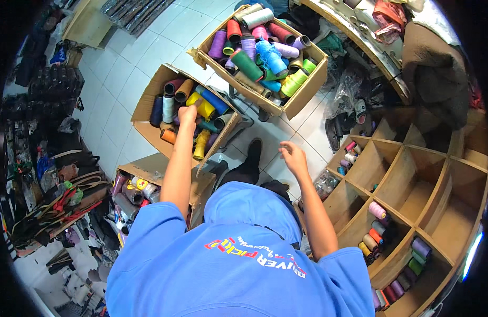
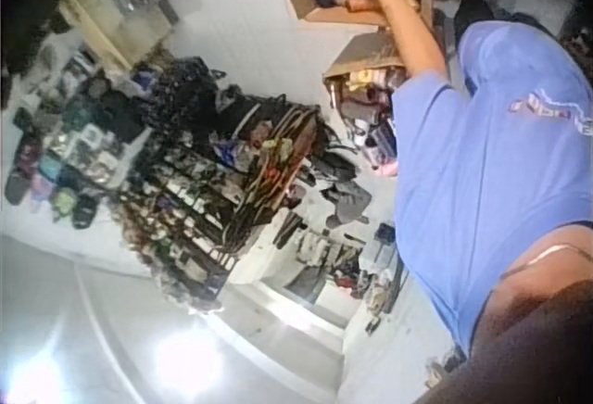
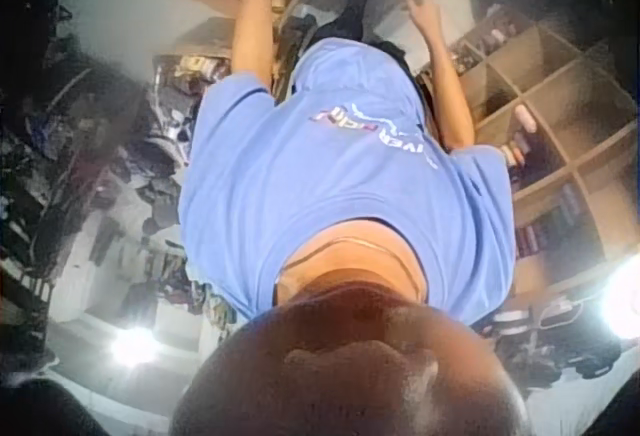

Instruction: The person picks up thread spools from boxes on the floor and places them into the compartments of a wooden shelving unit by hand.

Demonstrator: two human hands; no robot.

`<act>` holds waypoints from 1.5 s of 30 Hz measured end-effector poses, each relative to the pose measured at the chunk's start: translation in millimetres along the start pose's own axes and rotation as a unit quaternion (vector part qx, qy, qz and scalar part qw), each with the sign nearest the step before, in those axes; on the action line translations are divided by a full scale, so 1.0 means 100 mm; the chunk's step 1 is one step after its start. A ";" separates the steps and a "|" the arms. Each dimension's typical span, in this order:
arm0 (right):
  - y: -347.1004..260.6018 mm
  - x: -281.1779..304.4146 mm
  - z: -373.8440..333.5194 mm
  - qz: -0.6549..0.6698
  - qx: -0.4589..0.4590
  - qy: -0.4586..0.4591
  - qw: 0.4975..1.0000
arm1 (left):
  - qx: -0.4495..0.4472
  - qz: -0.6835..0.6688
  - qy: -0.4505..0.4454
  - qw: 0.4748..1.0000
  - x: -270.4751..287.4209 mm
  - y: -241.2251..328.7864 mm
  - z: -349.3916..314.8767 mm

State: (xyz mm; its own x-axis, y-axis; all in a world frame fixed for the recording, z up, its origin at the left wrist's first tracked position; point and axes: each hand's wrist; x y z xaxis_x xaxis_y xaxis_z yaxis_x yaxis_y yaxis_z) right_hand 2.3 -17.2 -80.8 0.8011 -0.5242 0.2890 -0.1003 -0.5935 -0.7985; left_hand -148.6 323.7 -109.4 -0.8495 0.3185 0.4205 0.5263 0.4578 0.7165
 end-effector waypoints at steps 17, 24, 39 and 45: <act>-1.63 -0.89 -0.09 -0.021 0.306 -0.010 0.952 | 0.104 -0.489 -0.197 0.843 0.41 0.25 -1.68; -1.42 -0.68 -0.06 0.142 0.161 -0.033 0.976 | 0.034 -0.310 -0.002 0.950 0.34 0.52 -1.35; -0.12 0.38 -0.75 0.215 0.022 0.189 0.958 | -0.168 0.121 0.043 0.977 0.08 0.22 -0.09; 0.54 0.73 -1.22 0.265 -0.022 0.311 0.912 | -0.387 -0.121 -0.119 0.907 0.13 0.54 -1.59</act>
State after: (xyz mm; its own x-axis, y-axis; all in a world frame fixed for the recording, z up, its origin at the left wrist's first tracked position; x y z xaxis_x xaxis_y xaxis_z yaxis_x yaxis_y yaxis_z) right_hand -16.5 -162.0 -38.6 0.1440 -0.9819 0.1228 -0.4113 -0.1723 -0.8951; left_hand -137.0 220.6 23.4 -0.8564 0.4988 0.1337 0.0658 -0.1514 0.9863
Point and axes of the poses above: each hand's wrist, its own z-axis towards the middle knuckle, its own x-axis out of the back of the hand, y = z × x, and after that the axes turned 2 degrees about -x, right-handed
